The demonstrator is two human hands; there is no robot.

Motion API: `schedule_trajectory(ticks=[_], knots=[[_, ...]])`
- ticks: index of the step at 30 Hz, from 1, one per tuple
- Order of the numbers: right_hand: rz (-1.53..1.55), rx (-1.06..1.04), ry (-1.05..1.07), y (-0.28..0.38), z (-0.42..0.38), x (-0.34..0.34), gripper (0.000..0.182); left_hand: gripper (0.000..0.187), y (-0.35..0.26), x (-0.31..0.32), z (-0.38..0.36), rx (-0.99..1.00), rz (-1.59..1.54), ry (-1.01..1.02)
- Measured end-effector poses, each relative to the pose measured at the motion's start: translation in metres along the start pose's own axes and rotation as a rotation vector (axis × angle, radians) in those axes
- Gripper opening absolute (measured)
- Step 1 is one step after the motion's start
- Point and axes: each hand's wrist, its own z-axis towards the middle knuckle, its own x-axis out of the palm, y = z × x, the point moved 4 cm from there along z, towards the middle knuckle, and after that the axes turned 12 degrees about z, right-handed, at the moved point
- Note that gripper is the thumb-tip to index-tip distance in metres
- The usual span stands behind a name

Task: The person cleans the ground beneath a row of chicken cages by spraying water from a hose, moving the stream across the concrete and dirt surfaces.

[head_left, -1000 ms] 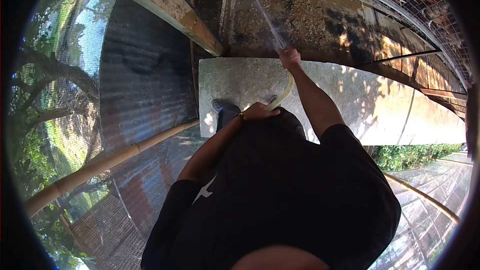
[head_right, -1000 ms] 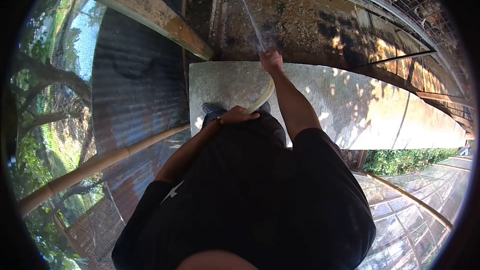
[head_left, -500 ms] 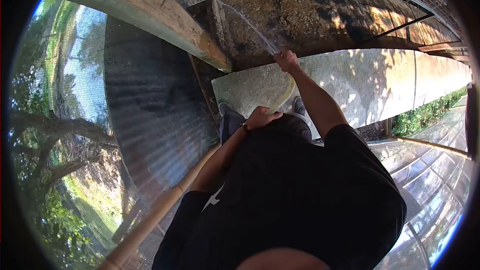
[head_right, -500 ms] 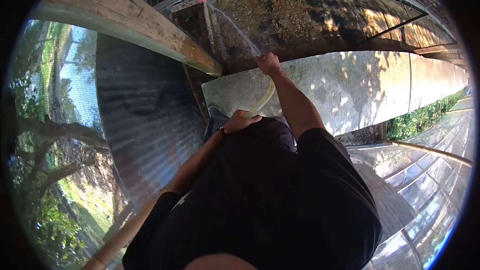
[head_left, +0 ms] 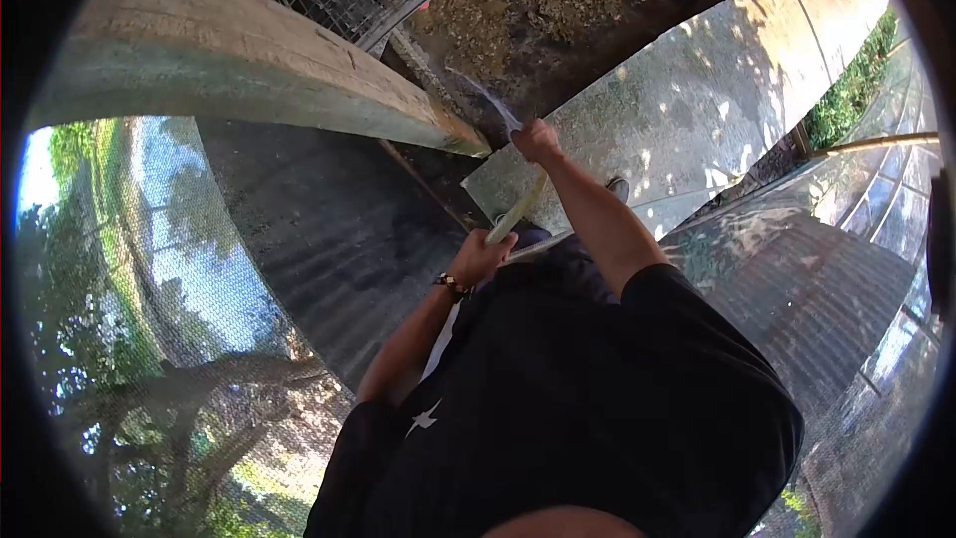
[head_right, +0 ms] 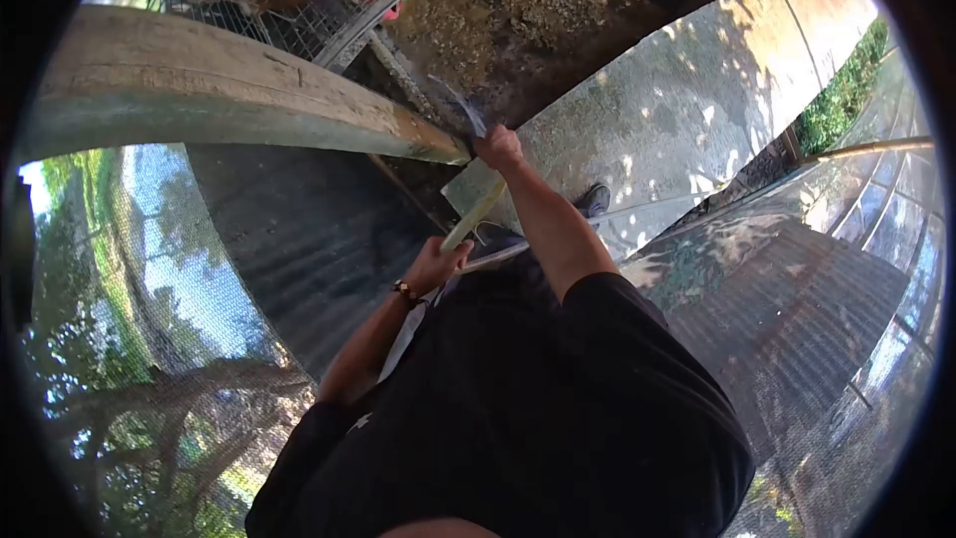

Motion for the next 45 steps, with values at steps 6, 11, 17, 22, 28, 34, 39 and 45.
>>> schedule_trajectory(ticks=[6, 11, 17, 22, 28, 34, 39, 45], knots=[[0.315, -0.003, -0.215, -0.004, 0.015, 0.005, 0.036, 0.043, -0.033, -0.051, -0.009, -0.099, 0.18, -0.097], [0.456, 0.074, -0.154, -0.021, 0.015, -0.074, 0.03, 0.042, -0.064, -0.004, 0.036, 0.027, 0.346, -0.102], [0.825, -0.043, 0.01, -0.129, 0.052, -0.141, 0.038, 0.043, -0.052, 0.126, 0.105, 0.082, 0.258, -0.021], [0.937, 0.023, 0.039, -0.171, 0.055, -0.148, 0.039, 0.034, -0.012, 0.21, 0.141, -0.026, 0.184, 0.166], [0.838, -0.003, 0.018, -0.184, 0.061, -0.167, 0.032, 0.033, -0.012, 0.316, 0.166, -0.122, -0.227, 0.352], [0.75, -0.041, -0.094, -0.212, 0.079, -0.199, 0.028, 0.037, 0.004, 0.335, 0.197, -0.141, -0.282, 0.182], [0.714, -0.058, -0.259, -0.254, 0.097, -0.182, 0.027, 0.037, 0.034, 0.323, 0.22, -0.203, -0.048, 0.158], [0.844, -0.105, -0.333, -0.296, 0.103, -0.151, 0.021, 0.028, 0.052, 0.321, 0.222, -0.198, 0.186, 0.264]])
